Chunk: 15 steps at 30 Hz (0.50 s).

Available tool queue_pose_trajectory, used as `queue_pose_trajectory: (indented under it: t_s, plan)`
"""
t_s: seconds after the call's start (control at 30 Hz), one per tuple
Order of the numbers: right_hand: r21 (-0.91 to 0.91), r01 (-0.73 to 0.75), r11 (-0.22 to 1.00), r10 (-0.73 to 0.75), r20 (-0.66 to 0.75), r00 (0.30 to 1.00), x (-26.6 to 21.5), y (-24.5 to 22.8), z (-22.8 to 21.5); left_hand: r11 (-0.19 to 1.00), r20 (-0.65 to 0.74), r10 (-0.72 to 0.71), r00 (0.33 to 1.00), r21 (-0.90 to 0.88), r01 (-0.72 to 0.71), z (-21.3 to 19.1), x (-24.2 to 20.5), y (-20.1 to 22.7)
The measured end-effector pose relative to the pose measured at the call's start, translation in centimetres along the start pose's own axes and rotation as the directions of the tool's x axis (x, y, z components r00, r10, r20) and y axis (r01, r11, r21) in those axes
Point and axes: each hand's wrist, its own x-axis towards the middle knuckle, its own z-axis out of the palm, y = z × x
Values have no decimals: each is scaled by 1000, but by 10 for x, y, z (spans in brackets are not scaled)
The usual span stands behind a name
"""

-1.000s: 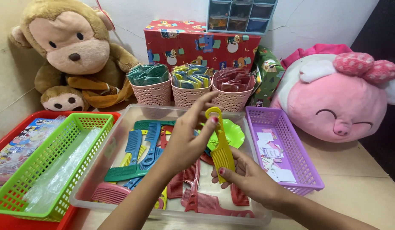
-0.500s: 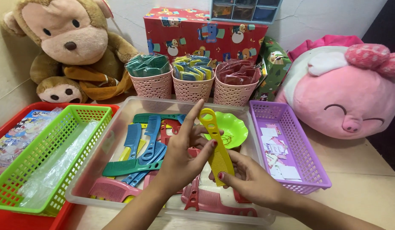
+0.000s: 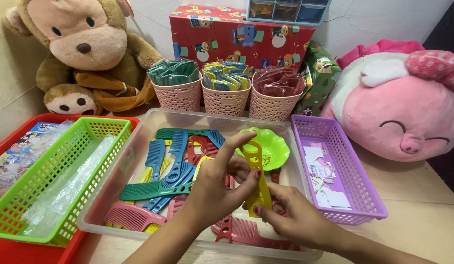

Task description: Sorting and organizing plastic toy combs and accessories into different colored baskets

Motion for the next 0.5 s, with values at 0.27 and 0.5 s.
queue_pose_trajectory:
  t_s: [0.27, 0.5]
  plan:
    - [-120, -16, 993, 16, -4, 1000, -1, 4, -1, 1000, 31, 2, 1000, 14, -2, -2, -2, -2]
    - [77, 1, 997, -6, 57, 998, -1, 9, 1, 999, 42, 54, 998, -7, -53, -3, -2, 1]
